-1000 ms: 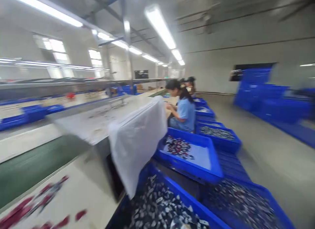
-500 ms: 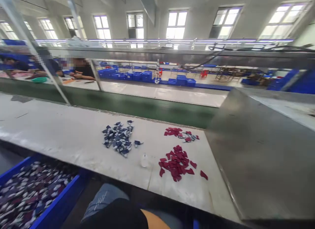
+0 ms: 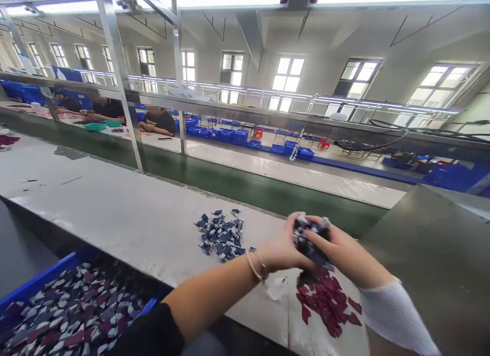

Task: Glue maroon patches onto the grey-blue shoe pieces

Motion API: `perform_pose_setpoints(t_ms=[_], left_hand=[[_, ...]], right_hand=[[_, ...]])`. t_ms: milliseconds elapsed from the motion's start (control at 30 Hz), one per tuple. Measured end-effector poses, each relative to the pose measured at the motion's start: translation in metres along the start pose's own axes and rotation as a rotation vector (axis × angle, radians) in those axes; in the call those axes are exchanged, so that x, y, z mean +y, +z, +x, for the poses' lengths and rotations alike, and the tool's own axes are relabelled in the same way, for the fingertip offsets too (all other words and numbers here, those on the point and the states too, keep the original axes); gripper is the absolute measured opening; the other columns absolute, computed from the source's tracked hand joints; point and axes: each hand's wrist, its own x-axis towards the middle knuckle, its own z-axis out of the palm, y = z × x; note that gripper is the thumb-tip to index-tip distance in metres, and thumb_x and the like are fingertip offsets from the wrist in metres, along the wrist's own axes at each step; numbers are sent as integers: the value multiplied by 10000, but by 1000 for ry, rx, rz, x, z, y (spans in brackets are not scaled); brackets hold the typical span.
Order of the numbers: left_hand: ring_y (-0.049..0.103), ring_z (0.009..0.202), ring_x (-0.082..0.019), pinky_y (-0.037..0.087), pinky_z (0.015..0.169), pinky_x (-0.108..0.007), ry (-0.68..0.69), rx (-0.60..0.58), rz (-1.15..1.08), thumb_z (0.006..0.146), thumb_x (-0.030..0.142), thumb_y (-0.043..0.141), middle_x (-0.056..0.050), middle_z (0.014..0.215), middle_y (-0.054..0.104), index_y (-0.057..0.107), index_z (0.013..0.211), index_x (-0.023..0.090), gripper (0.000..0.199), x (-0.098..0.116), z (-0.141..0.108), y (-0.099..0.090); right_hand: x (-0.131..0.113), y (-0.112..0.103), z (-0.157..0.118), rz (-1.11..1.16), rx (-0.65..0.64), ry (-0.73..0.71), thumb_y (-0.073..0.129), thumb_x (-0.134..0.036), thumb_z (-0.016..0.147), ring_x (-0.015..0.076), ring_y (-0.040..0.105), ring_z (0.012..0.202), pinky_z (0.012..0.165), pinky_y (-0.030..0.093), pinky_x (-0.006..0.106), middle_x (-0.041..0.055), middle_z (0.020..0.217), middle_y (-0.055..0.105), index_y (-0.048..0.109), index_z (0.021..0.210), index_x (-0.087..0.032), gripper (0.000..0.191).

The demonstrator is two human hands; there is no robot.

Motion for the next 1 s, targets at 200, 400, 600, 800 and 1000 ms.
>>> perform_pose_setpoints(t_ms=[200, 400, 600, 800, 1000], left_hand=[[647, 681, -173, 539, 667, -338, -175, 278, 155, 549, 84, 791, -86, 997, 660, 183, 1519, 215, 1152, 0, -10, -133], [479, 1340, -338, 397, 1111, -426, -282, 473, 383, 577, 67, 725, -165, 1448, 462, 256, 1537, 201, 1077, -51, -32, -186], [361, 1455, -363, 413, 1106, -468, -324, 532, 757, 785, 172, 587, -88, 1669, 78, 254, 1563, 334, 862, -73, -58, -188], [131, 1518, -478, 75, 1176, -714, -390, 440, 1182, 743, 484, 737, -86, 1664, 239, 435, 1487, 390, 809, -65, -30, -185], [415, 1412, -419, 356, 1105, -678, -362, 463, 912, 847, 421, 720, -80, 1451, 566, 670, 1194, 423, 351, -54, -2, -190]], right_hand=[[-74, 99, 134, 38, -317, -22, 617, -346, 982, 237, 656, 1068, 912, 556, 456, 88, 1256, 642, 613, 1247, -180, 313], [-60, 181, 171, 48, -626, 125, 618, -348, 982, 225, 667, 1024, 859, 581, 428, 91, 1248, 638, 598, 1266, -182, 329], [-36, 163, 208, 19, -753, 163, 623, -358, 979, 229, 670, 1018, 845, 587, 431, 96, 1262, 629, 573, 1301, -178, 373], [-42, 136, 251, -243, -573, 115, 635, -329, 971, 249, 647, 1087, 901, 564, 466, 99, 1298, 612, 585, 1287, -176, 354], [-108, 164, 256, -251, -481, -290, 686, -315, 933, 239, 630, 1117, 809, 589, 371, 40, 1277, 645, 668, 1132, -372, 208]])
